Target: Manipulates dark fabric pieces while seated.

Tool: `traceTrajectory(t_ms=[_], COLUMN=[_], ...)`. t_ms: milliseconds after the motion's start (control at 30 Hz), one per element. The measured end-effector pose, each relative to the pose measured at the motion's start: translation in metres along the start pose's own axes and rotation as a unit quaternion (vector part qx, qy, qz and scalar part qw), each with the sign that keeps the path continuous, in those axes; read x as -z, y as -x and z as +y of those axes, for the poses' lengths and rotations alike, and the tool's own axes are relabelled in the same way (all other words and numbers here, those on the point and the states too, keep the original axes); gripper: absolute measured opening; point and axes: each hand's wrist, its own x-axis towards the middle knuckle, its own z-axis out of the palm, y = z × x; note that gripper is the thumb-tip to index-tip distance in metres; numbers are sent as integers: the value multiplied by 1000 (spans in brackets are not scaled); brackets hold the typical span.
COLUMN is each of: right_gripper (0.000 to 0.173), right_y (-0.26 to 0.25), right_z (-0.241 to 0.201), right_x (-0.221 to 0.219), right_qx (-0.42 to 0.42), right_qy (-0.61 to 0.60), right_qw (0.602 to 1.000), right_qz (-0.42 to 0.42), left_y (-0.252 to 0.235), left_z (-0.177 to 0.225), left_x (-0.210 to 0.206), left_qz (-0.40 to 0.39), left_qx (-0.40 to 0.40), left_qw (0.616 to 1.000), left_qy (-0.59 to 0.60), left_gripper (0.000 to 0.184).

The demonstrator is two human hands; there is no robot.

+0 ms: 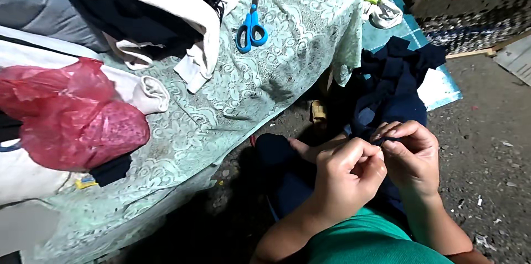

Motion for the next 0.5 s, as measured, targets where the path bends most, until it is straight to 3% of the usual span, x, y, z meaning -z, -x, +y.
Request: traceTrajectory(t_ms=[233, 500], right_gripper=[14, 10], right_y=[0, -2], right_z=[2, -3], right_x=[2, 3], right_qx=[27, -1], right_qy=[37, 43], right_qw=[999, 997], right_qz=[-16, -60], left_y=[1, 2], left_z=[-2, -10], left_x=[1, -1], left_qz=[11, 18], left_qx=[27, 19], left_qw=[998, 996], left_qy=[51, 87], left_gripper=[4, 8])
